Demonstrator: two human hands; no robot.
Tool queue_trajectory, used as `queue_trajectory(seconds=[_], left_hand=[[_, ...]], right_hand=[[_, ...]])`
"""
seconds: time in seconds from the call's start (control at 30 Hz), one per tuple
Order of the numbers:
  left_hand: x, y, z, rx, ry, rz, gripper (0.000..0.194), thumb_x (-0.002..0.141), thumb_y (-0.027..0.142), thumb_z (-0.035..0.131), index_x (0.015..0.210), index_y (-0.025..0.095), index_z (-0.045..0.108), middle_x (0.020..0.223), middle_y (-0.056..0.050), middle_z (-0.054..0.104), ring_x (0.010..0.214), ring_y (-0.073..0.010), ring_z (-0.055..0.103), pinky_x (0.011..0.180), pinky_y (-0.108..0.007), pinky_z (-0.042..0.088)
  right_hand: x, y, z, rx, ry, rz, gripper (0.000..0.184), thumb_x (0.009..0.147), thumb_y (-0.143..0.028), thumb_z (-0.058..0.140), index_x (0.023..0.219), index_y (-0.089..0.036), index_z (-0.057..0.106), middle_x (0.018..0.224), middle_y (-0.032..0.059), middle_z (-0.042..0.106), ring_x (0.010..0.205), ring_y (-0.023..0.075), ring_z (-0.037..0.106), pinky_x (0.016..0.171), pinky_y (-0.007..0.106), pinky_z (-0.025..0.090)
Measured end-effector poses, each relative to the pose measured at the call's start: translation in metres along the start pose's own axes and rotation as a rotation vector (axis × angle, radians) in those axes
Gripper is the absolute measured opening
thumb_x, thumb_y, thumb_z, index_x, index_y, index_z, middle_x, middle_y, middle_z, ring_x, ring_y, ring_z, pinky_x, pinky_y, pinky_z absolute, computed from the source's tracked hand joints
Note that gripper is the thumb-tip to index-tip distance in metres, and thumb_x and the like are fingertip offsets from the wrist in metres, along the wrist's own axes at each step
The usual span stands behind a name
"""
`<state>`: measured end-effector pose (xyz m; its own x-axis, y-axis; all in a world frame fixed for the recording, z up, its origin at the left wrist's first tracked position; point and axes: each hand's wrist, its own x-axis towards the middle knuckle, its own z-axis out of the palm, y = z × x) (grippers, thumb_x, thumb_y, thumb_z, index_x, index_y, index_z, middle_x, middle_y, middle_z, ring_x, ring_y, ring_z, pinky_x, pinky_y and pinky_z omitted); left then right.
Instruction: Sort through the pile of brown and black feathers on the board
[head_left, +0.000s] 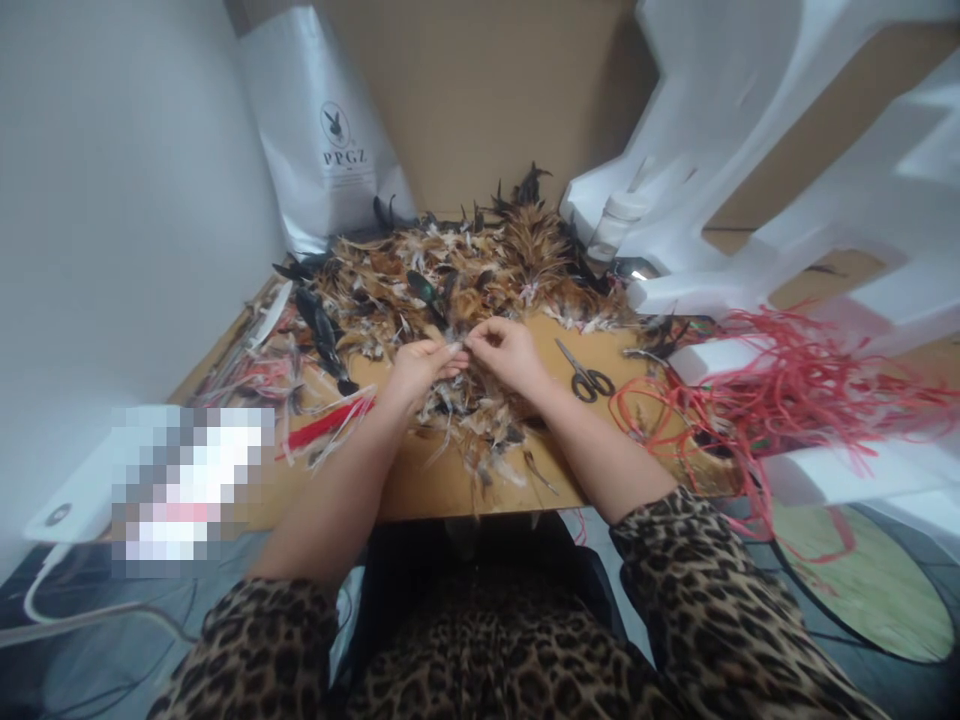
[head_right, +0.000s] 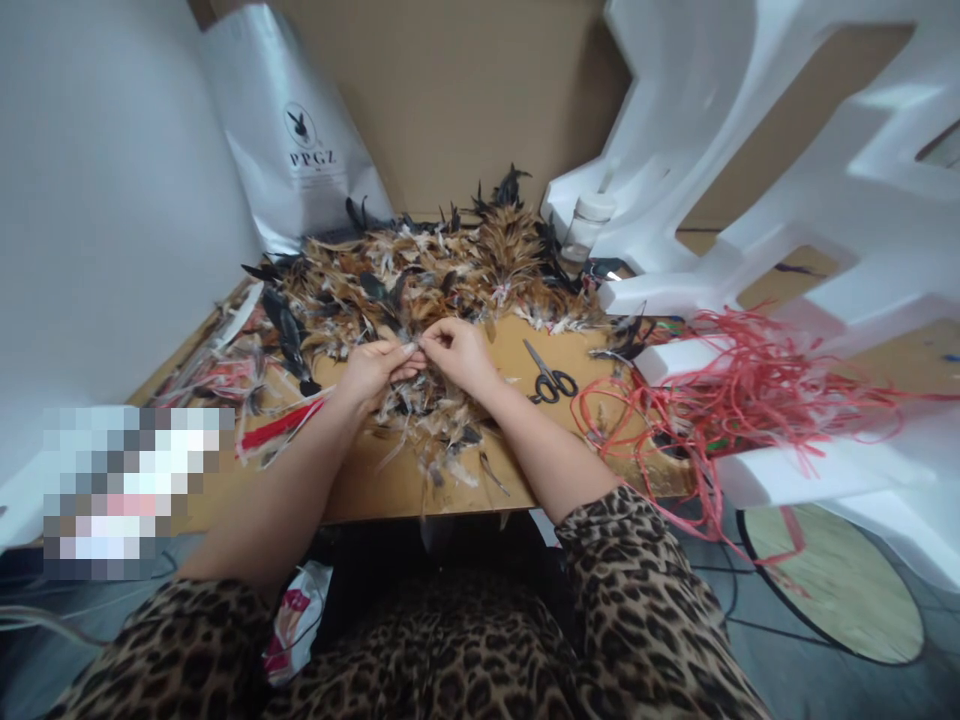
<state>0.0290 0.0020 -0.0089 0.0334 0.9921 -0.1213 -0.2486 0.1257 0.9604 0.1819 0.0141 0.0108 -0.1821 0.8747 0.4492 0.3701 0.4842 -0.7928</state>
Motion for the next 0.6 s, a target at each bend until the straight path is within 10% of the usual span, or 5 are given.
queue_trajectory(seconds=[0.37,0.6], left_hand=[[0.005,0.011,-0.014,-0.278,0.048,-0.068,0.010,0.073,0.016,0.067,0.077,0.007,0.065,0.073,-0.008,0.070,0.063,-0.0112,0.067,0.054,-0.015,0.049],[0.001,0.007,-0.007,-0.277,-0.031,-0.166,0.008,0.075,0.014,0.064,0.080,0.008,0.066,0.076,-0.009,0.070,0.065,-0.0114,0.067,0.055,-0.016,0.049]], right_hand=[[0.013,0.010,-0.036,0.403,-0.162,0.277,0.026,0.063,-0.038,0.070,0.069,-0.014,0.063,0.059,-0.0023,0.057,0.052,0.0066,0.045,0.055,0.022,0.035],[0.009,0.014,-0.011,0.320,0.287,0.221,0.022,0.072,-0.038,0.061,0.072,-0.016,0.059,0.065,-0.0010,0.056,0.057,0.0091,0.046,0.060,0.025,0.038]])
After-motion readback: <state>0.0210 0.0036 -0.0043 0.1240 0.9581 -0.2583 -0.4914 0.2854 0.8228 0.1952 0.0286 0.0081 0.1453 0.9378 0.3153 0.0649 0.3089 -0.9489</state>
